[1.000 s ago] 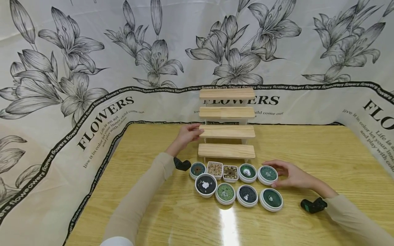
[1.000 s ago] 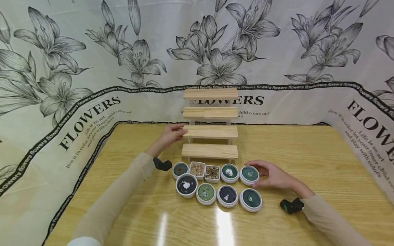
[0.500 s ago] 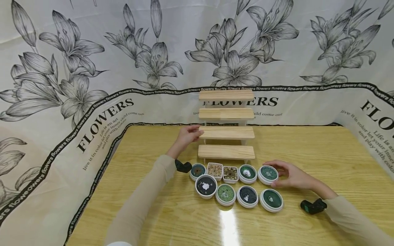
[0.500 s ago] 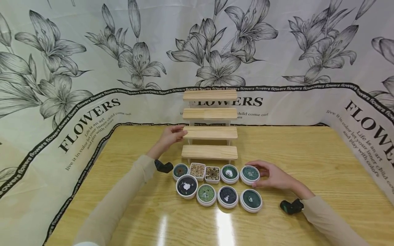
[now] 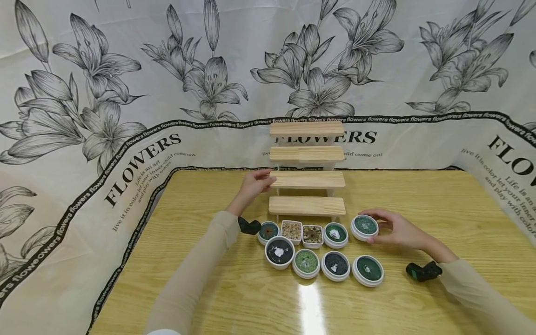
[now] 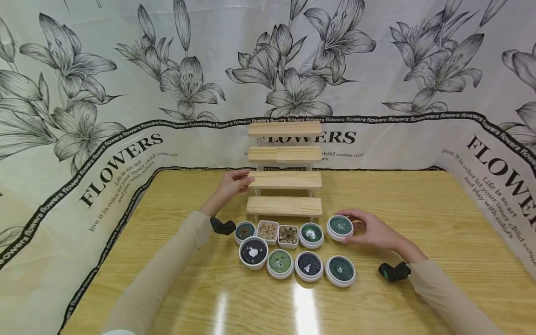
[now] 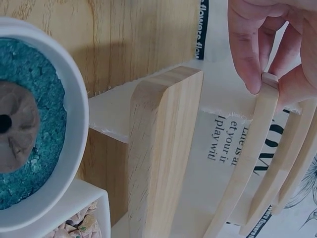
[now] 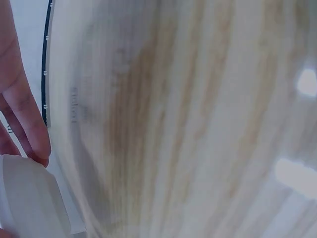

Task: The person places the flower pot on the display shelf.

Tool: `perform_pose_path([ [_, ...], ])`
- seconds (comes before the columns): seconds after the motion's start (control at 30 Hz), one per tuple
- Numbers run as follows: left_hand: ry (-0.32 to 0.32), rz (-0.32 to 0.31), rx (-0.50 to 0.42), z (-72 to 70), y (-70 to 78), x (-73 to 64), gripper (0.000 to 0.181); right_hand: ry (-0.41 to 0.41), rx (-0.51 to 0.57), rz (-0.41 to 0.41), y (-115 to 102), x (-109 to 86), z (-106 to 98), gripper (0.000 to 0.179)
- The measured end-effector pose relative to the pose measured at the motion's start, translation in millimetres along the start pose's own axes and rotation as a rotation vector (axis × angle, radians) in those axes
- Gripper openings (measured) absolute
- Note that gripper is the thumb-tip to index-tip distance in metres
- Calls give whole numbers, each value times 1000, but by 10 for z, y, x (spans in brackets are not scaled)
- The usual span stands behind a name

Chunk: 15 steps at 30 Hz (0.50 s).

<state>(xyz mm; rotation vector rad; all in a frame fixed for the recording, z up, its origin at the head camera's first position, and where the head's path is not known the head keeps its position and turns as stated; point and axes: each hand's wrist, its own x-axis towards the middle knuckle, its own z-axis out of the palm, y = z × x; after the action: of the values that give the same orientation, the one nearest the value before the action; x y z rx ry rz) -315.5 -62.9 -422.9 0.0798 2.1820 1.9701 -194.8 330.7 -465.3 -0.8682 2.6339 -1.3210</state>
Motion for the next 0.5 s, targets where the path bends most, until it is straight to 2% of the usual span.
perform_pose_path([
  [0.5,24,23,46,29,31,-33,42,33,-14,-24,-174,175,-62,62],
])
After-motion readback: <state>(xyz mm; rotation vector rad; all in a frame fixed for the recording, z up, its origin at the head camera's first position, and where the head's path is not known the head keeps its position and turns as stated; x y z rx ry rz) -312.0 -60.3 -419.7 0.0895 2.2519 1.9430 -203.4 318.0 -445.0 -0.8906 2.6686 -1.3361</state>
